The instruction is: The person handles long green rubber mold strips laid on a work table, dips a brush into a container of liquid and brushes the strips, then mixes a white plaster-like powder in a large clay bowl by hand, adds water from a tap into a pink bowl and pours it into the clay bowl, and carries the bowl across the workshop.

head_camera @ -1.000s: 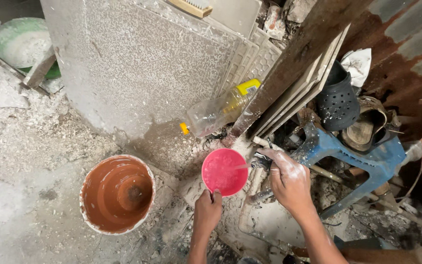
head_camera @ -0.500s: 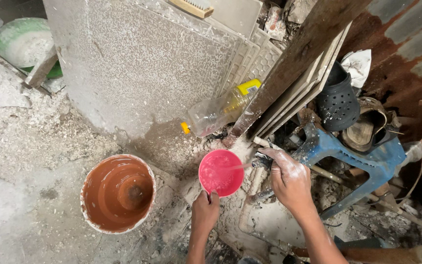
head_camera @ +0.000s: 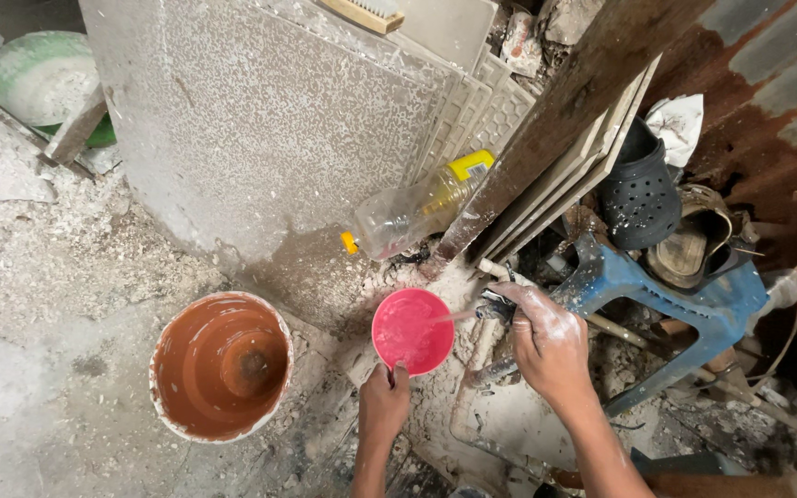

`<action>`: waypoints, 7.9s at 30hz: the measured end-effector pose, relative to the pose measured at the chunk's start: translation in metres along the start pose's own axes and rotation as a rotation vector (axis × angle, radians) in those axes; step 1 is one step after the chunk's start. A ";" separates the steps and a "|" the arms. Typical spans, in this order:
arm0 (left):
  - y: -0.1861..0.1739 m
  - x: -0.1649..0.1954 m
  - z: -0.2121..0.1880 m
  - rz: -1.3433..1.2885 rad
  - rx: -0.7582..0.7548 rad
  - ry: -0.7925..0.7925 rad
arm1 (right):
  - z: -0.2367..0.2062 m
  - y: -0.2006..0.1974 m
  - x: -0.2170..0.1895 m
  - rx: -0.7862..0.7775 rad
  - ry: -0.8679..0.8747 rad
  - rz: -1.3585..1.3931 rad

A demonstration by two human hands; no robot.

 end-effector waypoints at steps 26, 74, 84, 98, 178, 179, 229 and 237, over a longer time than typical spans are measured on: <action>-0.001 0.014 -0.009 0.024 -0.072 -0.049 | -0.003 -0.001 0.000 0.022 0.026 0.049; -0.025 0.069 -0.054 -0.008 -0.077 0.012 | -0.001 -0.001 -0.006 0.016 0.037 0.038; -0.020 0.067 -0.048 0.001 -0.058 0.015 | -0.003 0.001 0.000 0.013 0.045 0.021; -0.021 0.065 -0.046 0.006 -0.044 0.001 | -0.002 0.001 -0.002 0.017 0.033 0.021; -0.035 0.031 -0.028 -0.138 0.051 0.093 | -0.033 0.010 0.013 0.229 -0.127 0.251; -0.041 0.026 -0.026 -0.127 0.087 0.112 | -0.037 0.011 0.007 0.325 -0.142 0.146; -0.270 -0.106 -0.054 0.242 0.946 -0.406 | -0.151 0.382 -0.040 -1.087 0.730 0.960; -0.239 -0.084 -0.027 0.372 1.050 -0.056 | -0.151 0.313 0.036 -0.431 -0.093 0.364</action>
Point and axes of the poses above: each hand's wrist, its own z-axis towards the middle knuckle, its own y-axis out of the palm, x = y × z, the point moved 2 cm from there along z, towards the middle knuckle, and after that the axes turned 8 degrees about -y, right-handed, at the moved point
